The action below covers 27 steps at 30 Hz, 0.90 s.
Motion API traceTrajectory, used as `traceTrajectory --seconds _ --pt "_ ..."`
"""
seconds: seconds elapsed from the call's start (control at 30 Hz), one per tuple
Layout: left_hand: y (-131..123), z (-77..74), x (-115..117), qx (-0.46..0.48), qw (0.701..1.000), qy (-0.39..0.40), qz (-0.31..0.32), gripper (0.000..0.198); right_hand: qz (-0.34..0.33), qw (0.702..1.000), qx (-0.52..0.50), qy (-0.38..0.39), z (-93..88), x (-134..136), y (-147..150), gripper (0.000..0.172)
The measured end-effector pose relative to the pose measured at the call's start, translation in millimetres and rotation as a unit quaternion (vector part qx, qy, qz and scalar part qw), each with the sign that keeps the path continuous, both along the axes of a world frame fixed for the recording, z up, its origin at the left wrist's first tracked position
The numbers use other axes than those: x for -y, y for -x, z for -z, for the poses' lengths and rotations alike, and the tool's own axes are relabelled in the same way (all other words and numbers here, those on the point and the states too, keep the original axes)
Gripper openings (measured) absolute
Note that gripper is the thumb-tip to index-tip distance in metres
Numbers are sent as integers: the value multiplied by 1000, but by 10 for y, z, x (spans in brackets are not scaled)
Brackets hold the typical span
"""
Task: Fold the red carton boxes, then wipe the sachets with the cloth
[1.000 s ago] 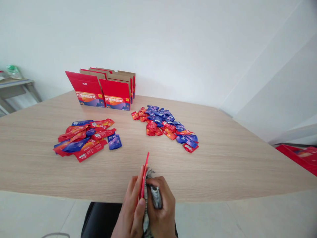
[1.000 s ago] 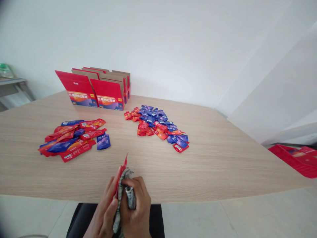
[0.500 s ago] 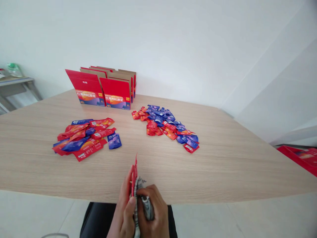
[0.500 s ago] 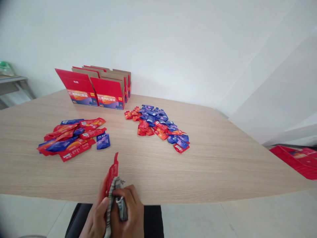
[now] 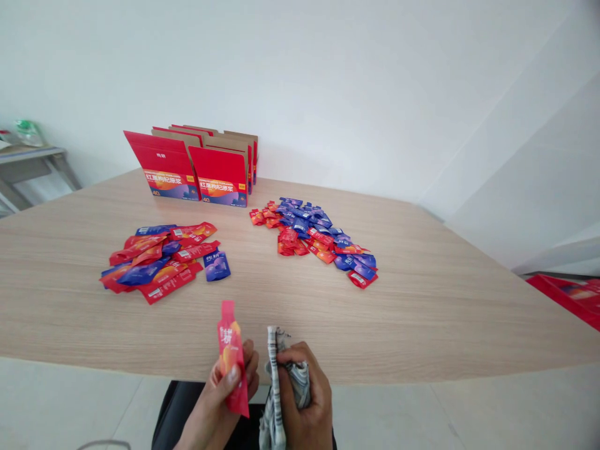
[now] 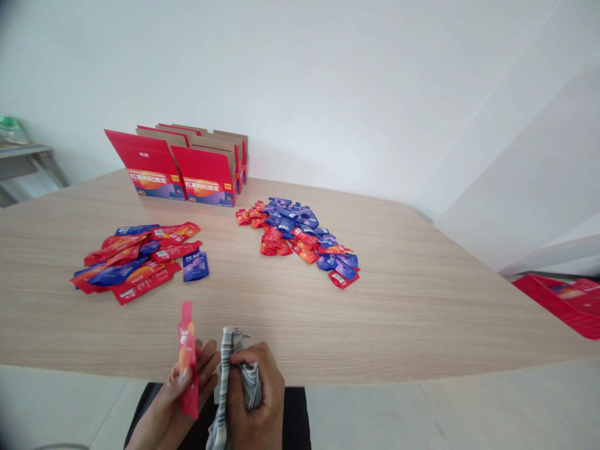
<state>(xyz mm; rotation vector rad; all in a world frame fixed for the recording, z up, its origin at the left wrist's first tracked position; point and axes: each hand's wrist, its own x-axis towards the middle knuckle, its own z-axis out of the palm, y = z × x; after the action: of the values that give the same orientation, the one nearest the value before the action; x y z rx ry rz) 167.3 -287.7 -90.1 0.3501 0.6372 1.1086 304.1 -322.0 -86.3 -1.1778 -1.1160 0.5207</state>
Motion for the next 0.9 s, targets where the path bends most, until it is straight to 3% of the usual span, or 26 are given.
traceTrajectory --seconds 0.07,0.13,0.27,0.37,0.47,0.63,0.73,0.9 --pt "-2 -9 5 41 999 21 -20 32 9 1000 -13 3 -2 7 -27 12" --pt "2 46 -16 29 999 38 -23 41 8 1000 -21 1 -6 9 -56 13" --pt "-26 227 -71 -105 994 35 -13 60 -15 999 32 -13 -32 -8 -118 17" --pt "-124 298 -17 -229 973 -32 9 68 -31 993 108 -43 -61 -40 -135 26" --pt "-255 339 132 -330 934 -137 7 73 -21 990 132 -43 -66 -79 -140 25" --pt "-447 465 421 -398 877 -266 32 67 49 993 103 -19 -48 -143 -271 16" --pt "-574 507 554 -361 886 -290 33 66 86 992 93 -10 -70 -175 -380 13" --pt "-623 467 478 -308 927 -204 -58 58 61 994 86 -13 -53 -148 -309 14"
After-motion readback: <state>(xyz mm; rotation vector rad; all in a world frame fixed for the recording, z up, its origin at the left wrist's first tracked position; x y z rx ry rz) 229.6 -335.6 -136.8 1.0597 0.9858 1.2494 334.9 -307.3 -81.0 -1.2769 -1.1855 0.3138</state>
